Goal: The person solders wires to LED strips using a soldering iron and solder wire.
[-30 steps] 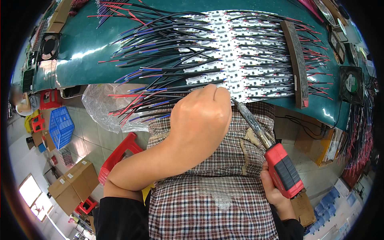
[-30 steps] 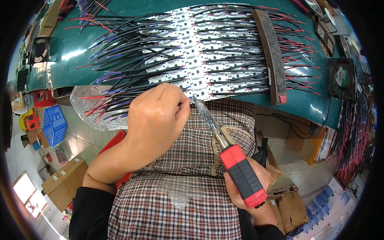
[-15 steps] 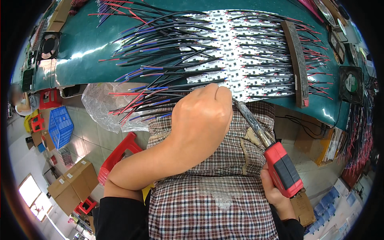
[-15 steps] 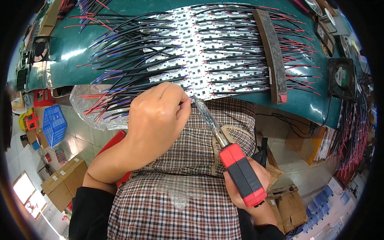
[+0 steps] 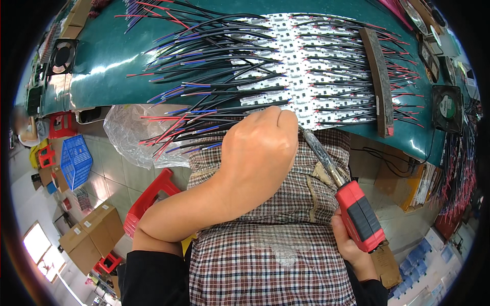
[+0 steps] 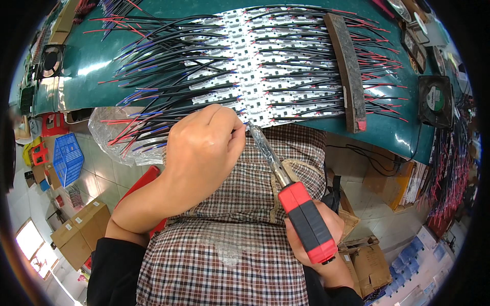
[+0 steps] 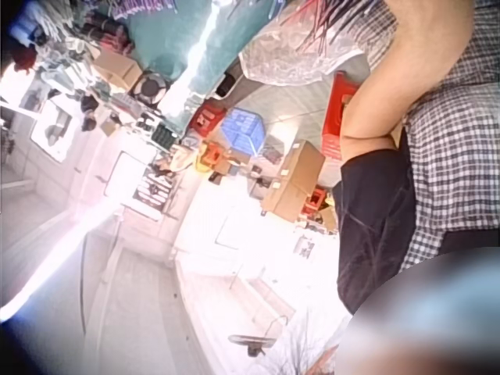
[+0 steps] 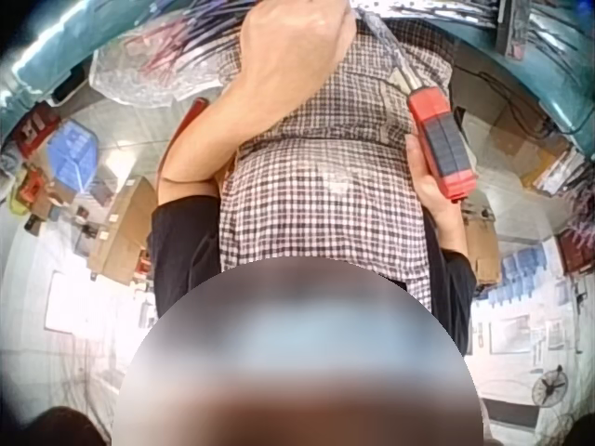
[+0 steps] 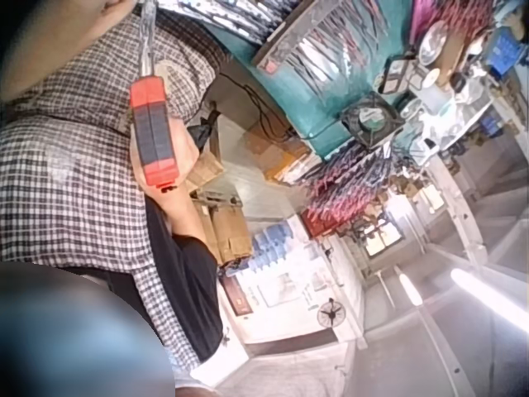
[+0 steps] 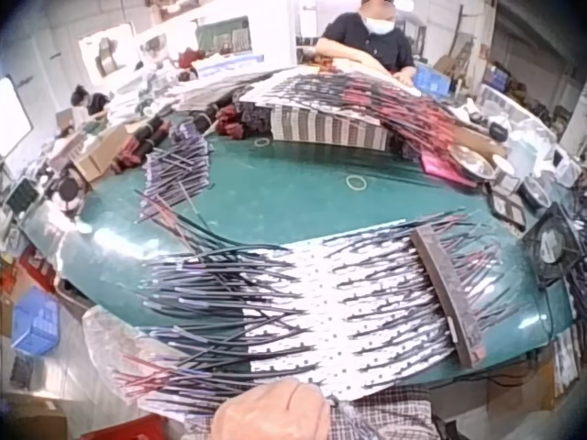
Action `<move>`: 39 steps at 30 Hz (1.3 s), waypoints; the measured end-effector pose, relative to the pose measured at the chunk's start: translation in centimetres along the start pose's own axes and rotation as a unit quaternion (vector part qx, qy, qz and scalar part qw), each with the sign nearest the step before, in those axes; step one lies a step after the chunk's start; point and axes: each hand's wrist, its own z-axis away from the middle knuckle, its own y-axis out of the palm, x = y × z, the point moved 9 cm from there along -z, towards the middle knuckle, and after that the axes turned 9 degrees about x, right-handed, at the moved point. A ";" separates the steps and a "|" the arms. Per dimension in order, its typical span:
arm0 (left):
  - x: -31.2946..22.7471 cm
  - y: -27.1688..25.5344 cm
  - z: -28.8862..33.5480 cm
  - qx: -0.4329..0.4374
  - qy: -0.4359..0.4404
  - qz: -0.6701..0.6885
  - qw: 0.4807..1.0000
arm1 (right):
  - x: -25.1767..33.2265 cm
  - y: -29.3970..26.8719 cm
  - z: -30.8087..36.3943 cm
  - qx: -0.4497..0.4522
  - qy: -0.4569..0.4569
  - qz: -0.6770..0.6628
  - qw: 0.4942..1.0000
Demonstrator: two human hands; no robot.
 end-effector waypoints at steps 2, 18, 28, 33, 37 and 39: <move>0.0 0.1 0.1 0.000 0.000 -0.004 1.000 | -0.2 0.1 0.1 0.007 0.001 0.000 1.000; 0.0 -0.3 0.2 -0.015 -0.007 0.005 1.000 | -1.9 0.2 2.0 -0.030 0.016 -0.032 0.999; -0.4 -0.4 0.3 -0.023 0.007 0.007 1.000 | -2.2 0.6 1.9 -0.026 0.029 -0.038 0.999; -0.4 -0.2 0.5 -0.019 0.010 -0.004 1.000 | -1.6 0.8 1.9 -0.018 0.010 -0.031 0.999; -0.4 -0.2 0.6 -0.018 0.014 -0.006 1.000 | -2.3 0.8 2.0 -0.026 0.040 -0.068 0.997; -0.5 -0.1 0.5 -0.011 0.010 -0.009 1.000 | -2.0 0.8 1.9 -0.025 0.006 -0.050 0.998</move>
